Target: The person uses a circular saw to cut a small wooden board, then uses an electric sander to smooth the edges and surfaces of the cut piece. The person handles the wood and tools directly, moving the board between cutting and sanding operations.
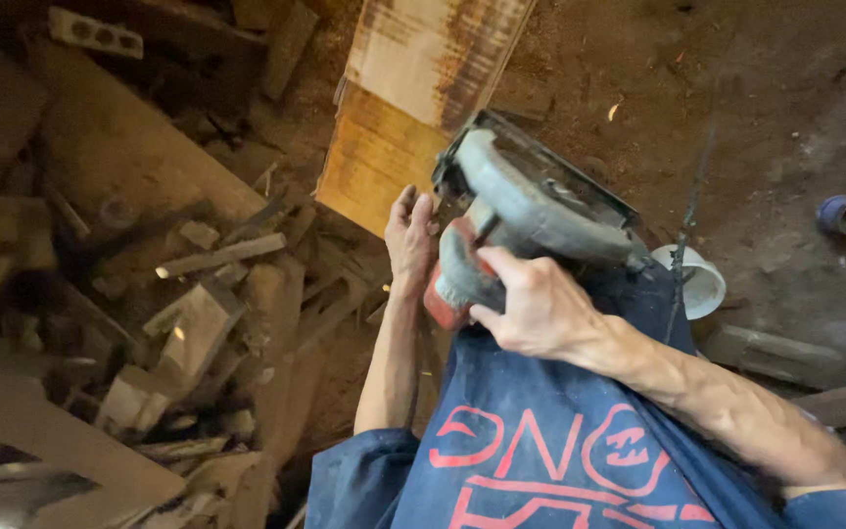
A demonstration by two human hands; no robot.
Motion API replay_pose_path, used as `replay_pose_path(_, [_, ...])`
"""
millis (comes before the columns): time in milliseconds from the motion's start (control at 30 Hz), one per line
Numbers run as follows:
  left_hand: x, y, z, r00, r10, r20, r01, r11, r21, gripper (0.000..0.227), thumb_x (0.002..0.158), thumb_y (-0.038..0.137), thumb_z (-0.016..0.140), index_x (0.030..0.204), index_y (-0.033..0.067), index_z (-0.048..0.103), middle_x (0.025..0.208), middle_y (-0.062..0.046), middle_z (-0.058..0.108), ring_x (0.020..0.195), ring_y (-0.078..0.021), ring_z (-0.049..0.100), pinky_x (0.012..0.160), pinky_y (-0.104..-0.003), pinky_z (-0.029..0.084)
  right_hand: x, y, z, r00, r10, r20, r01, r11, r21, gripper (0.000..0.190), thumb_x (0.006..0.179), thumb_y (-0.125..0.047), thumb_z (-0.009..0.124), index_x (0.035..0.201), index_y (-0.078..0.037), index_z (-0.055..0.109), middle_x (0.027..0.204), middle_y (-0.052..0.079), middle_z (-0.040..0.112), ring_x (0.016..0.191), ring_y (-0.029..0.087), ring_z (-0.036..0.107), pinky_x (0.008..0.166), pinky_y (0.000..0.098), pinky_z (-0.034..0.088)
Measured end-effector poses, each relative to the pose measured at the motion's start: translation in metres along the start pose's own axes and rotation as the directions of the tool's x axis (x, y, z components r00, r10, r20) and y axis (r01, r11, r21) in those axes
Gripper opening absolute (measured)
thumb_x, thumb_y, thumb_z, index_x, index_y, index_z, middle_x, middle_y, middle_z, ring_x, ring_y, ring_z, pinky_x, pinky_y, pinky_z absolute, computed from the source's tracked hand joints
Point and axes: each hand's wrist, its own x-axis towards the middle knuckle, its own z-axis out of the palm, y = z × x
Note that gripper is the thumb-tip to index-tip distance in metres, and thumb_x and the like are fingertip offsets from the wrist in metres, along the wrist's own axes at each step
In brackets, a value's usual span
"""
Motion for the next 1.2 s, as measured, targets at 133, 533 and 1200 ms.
replay_pose_path(133, [0.018,0.009,-0.006,0.983,-0.125,0.135,0.136,0.988,-0.075,0.047,0.097,0.018,0.069,0.136,-0.0072,0.059,0.108,-0.011,0.071,0.089,-0.0149,0.068,0.079,-0.029,0.057,0.017,0.003,0.009,0.993,0.082,0.085,-0.085,0.996,0.026,0.040,0.078,-0.018,0.079,0.110,-0.002,0.061,0.086,0.025,0.073,0.081,0.043,0.073,0.067,0.0493,0.058])
replay_pose_path(533, [0.095,-0.014,-0.051,0.975,-0.096,0.200,0.068,0.987,0.145,0.042,0.098,0.012,0.075,0.132,-0.0116,0.067,0.110,-0.011,0.070,0.091,-0.0146,0.062,0.082,-0.028,0.050,0.062,-0.012,0.036,0.955,0.271,0.123,-0.273,0.962,0.002,0.036,0.080,-0.021,0.070,0.108,-0.001,0.058,0.070,0.028,0.069,0.068,0.047,0.070,0.065,0.0565,0.056])
replay_pose_path(1200, [0.110,-0.030,-0.057,0.976,-0.116,0.185,0.102,0.991,0.081,0.037,0.096,0.015,0.069,0.125,-0.0085,0.065,0.109,-0.011,0.074,0.092,-0.0141,0.070,0.083,-0.027,0.057,0.075,-0.006,0.027,0.949,0.238,0.209,-0.223,0.970,-0.095,0.047,0.072,-0.010,0.065,0.114,0.003,0.052,0.067,0.031,0.066,0.064,0.051,0.068,0.061,0.0597,0.055])
